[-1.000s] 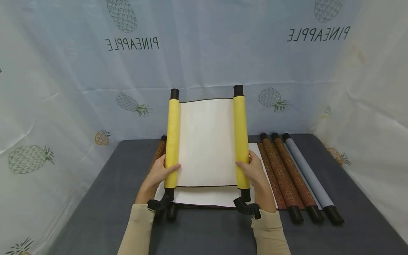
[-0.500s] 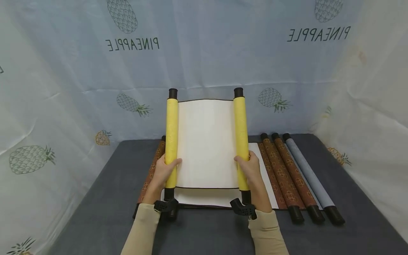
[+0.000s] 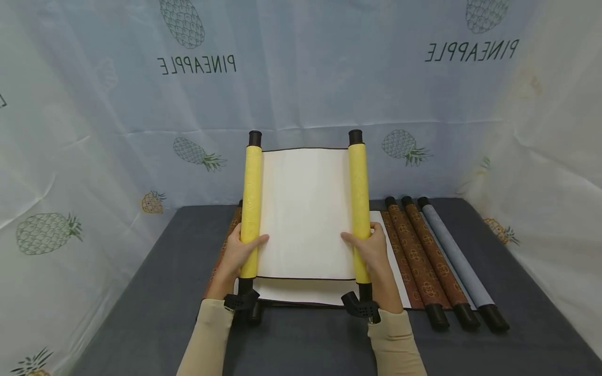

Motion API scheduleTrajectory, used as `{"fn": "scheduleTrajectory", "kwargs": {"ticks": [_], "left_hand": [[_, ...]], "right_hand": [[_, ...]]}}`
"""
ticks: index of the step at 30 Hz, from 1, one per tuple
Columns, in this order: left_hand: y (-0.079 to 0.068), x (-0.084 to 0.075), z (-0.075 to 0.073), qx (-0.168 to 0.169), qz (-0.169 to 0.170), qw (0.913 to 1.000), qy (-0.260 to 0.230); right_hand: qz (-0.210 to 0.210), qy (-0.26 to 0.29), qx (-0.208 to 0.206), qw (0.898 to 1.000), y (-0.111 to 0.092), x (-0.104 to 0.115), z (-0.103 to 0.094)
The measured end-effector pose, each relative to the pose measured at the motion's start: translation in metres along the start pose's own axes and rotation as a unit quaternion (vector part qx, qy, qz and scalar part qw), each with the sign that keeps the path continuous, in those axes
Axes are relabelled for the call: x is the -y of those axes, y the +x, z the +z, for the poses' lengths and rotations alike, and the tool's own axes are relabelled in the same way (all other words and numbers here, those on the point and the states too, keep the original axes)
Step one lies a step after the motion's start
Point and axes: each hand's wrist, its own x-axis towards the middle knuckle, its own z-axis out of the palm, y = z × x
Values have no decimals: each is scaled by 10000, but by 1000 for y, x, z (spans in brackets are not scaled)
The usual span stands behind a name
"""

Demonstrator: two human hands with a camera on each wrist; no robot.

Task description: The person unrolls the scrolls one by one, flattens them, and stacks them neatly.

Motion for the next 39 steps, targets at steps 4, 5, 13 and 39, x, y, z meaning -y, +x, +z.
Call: {"fn": "scheduleTrajectory", "kwargs": {"ticks": [4, 5, 13, 39], "left_hand": [[1, 1, -4, 29, -11, 10000, 58], [1, 1, -5, 40, -25, 10000, 80], [1, 4, -13, 26, 123, 9998, 162], [4, 2, -22, -124, 196, 9997, 29]], "right_hand": [[144, 1, 1, 9999, 1, -1, 0], [167, 13, -6, 9999, 1, -1, 0], [49, 100, -156, 9998, 1, -2, -4], [-124, 78, 47, 9999, -3, 4, -9]]}}
